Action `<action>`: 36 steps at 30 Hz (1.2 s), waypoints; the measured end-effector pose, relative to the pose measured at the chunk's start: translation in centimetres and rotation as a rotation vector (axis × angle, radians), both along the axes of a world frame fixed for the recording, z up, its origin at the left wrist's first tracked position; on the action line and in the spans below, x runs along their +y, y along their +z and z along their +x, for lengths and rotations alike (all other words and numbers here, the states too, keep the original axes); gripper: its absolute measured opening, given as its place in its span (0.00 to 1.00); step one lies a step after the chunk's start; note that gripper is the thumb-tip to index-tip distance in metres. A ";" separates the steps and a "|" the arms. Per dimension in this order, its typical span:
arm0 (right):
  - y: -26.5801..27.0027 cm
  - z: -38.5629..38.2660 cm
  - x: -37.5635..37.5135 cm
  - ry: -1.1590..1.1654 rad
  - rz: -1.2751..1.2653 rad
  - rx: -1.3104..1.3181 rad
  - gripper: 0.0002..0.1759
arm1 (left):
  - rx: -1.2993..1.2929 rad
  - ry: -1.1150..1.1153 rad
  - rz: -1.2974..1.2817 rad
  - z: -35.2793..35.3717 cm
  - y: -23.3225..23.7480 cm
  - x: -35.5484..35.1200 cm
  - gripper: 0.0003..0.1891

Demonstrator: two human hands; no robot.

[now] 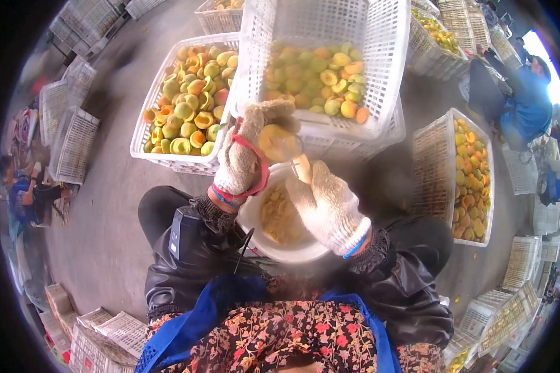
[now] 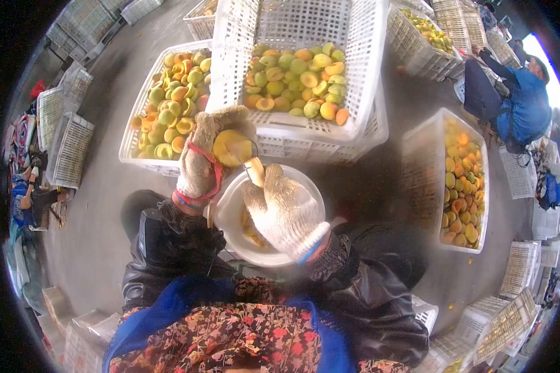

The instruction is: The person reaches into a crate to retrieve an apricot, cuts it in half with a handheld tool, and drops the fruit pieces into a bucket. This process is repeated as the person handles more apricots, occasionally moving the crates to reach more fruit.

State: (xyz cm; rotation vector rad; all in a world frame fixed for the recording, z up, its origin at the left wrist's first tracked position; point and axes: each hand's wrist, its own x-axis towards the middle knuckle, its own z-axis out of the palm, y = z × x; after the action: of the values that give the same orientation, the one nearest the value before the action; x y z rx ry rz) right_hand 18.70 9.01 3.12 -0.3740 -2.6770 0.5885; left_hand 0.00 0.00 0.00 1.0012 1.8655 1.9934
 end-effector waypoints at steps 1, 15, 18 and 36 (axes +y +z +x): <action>0.0 0.2 0.2 0.066 -0.012 0.113 0.19 | -0.444 -0.164 0.156 1.7 3.3 0.3 0.32; 1.5 0.0 -1.4 0.106 -0.058 0.114 0.13 | -1.101 -0.605 0.649 2.2 -3.8 -1.4 0.28; -0.5 0.3 -1.2 0.151 -0.164 -0.038 0.15 | -0.634 -0.356 0.306 3.6 -1.6 -1.4 0.27; 0.6 0.2 0.3 0.362 -2.736 -0.262 0.17 | -1.150 -0.565 0.613 4.5 1.1 1.1 0.21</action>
State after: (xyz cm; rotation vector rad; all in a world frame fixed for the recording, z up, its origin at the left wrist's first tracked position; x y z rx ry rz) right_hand 18.91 9.31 3.75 -0.3745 -0.0220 3.5442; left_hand 4.53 1.11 1.14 0.2358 0.3412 2.0406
